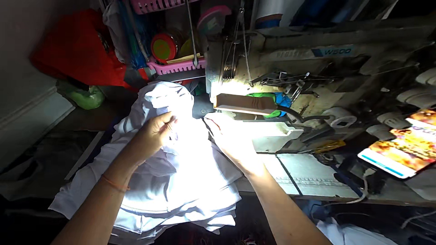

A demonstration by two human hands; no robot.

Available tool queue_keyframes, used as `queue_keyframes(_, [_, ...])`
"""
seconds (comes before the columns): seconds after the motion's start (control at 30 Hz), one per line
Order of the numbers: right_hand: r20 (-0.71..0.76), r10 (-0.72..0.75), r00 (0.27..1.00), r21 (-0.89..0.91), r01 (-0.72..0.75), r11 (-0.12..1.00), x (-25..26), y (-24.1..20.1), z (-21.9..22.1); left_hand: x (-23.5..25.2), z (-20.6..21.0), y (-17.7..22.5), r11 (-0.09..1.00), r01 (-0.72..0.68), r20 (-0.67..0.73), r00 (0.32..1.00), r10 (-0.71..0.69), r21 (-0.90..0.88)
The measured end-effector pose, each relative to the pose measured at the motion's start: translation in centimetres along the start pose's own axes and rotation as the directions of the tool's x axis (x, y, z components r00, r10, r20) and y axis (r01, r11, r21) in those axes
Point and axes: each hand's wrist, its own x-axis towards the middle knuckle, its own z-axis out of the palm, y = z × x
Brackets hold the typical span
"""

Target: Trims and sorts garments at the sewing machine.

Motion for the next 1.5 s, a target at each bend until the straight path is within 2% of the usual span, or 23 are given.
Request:
queue_keyframes(0.07, [0.071, 0.101, 0.992, 0.122, -0.109, 0.987, -1.1, 0.2, -1.3, -0.6, -2.8, -0.4, 0.998, 0.058, -0.152, 0.987, -0.061, -0.025])
queue_keyframes(0.1, [0.126, 0.18, 0.976, 0.157, -0.199, 0.967, -1.9, 0.6, -1.8, -0.9, -4.9, -0.8, 0.993, 0.077, -0.289, 0.952, -0.102, -0.094])
queue_keyframes(0.17, [0.209, 0.324, 0.923, 0.159, -0.359, 0.92, -4.0, 1.6, -2.4, -2.0, -9.4, -2.0, 0.981, 0.03, -0.604, 0.784, -0.142, -0.19])
queue_keyframes(0.23, [0.238, 0.415, 0.878, 0.066, -0.44, 0.895, -6.0, 2.5, -2.1, -3.9, -12.3, -2.8, 0.999, 0.036, -0.83, 0.557, -0.04, -0.024])
queue_keyframes(0.27, [0.262, 0.458, 0.849, 0.006, -0.476, 0.879, -6.6, 2.7, -1.7, -5.0, -12.6, -2.9, 0.995, 0.052, -0.859, 0.51, 0.048, 0.087])
queue_keyframes(0.3, [0.286, 0.507, 0.813, -0.043, -0.518, 0.854, -6.8, 2.8, -1.1, -6.0, -11.9, -2.5, 0.978, 0.064, -0.838, 0.529, 0.135, 0.197])
queue_keyframes(0.4, [0.3, 0.562, 0.771, -0.034, -0.58, 0.814, -6.4, 2.4, 0.6, -8.2, -4.0, -0.1, 0.85, 0.038, -0.551, 0.776, 0.306, 0.525])
queue_keyframes(0.43, [0.294, 0.547, 0.784, 0.038, -0.582, 0.813, -6.3, 2.6, 0.8, -8.7, -1.4, -0.4, 0.785, -0.05, -0.382, 0.853, 0.355, 0.617])
queue_keyframes(0.47, [0.297, 0.53, 0.794, 0.147, -0.587, 0.797, -6.2, 2.9, 0.6, -9.1, 0.7, -1.3, 0.722, -0.134, -0.228, 0.896, 0.38, 0.678])
queue_keyframes(0.53, [0.339, 0.528, 0.779, 0.435, -0.627, 0.646, -6.4, 3.0, -1.1, -10.0, 2.7, -3.8, 0.665, -0.182, -0.081, 0.935, 0.344, 0.724])
queue_keyframes(0.6, [0.404, 0.527, 0.747, 0.686, -0.629, 0.366, -7.0, 2.7, -3.9, -11.4, 2.7, -5.3, 0.748, -0.098, -0.148, 0.955, 0.256, 0.657])
queue_keyframes(0.67, [0.432, 0.5, 0.75, 0.785, -0.586, 0.201, -7.4, 1.6, -6.0, -12.3, 2.8, -4.1, 0.872, -0.054, -0.244, 0.95, 0.195, 0.486])
queue_keyframes(0.77, [0.498, 0.374, 0.782, 0.808, -0.575, 0.127, -7.6, -2.3, -6.0, -12.5, 5.5, -0.6, 0.985, -0.107, -0.166, 0.978, 0.129, 0.132])
queue_keyframes(0.83, [0.57, 0.302, 0.764, 0.796, -0.605, 0.027, -7.3, -4.6, -4.8, -11.9, 7.9, 0.8, 0.996, -0.093, -0.134, 0.987, 0.092, 0.002])
queue_keyframes(0.93, [0.628, 0.209, 0.749, 0.772, -0.633, -0.053, -7.4, -5.9, -3.6, -11.0, 9.4, 1.8, 0.991, -0.011, -0.207, 0.978, -0.017, -0.133])
queue_keyframes(0.97, [0.625, 0.193, 0.756, 0.776, -0.63, -0.042, -7.6, -5.9, -3.5, -10.9, 9.4, 2.0, 0.987, 0.019, -0.232, 0.971, -0.056, -0.157])
queue_keyframes(1.03, [0.557, 0.173, 0.812, 0.813, -0.576, 0.084, -8.4, -5.5, -3.7, -10.9, 9.0, 2.2, 0.974, 0.065, -0.231, 0.966, -0.116, -0.218])
queue_keyframes(1.13, [0.324, 0.245, 0.914, 0.817, -0.401, 0.415, -9.8, -5.2, -4.0, -11.1, 8.9, 2.2, 0.943, 0.08, -0.182, 0.973, -0.145, -0.323])
queue_keyframes(1.17, [0.242, 0.229, 0.943, 0.78, -0.329, 0.532, -10.1, -5.2, -4.1, -11.1, 9.0, 2.3, 0.938, 0.075, -0.178, 0.974, -0.142, -0.339])
queue_keyframes(1.23, [0.158, 0.115, 0.981, 0.71, -0.194, 0.677, -10.5, -5.5, -4.2, -11.1, 9.2, 2.4, 0.929, 0.059, -0.187, 0.973, -0.135, -0.365])
queue_keyframes(1.3, [0.158, 0.019, 0.987, 0.637, -0.117, 0.762, -10.7, -6.0, -4.0, -10.8, 9.5, 2.5, 0.905, 0.045, -0.19, 0.972, -0.137, -0.422])
queue_keyframes(1.4, [0.067, 0.013, 0.998, 0.529, -0.047, 0.847, -10.2, -6.1, -3.4, -10.4, 9.5, 1.7, 0.884, 0.029, -0.175, 0.977, -0.125, -0.466])
queue_keyframes(1.5, [0.051, 0.105, 0.993, 0.625, -0.114, 0.772, -9.7, -4.2, -3.4, -10.1, 9.0, 0.3, 0.881, 0.023, -0.195, 0.972, -0.13, -0.472])
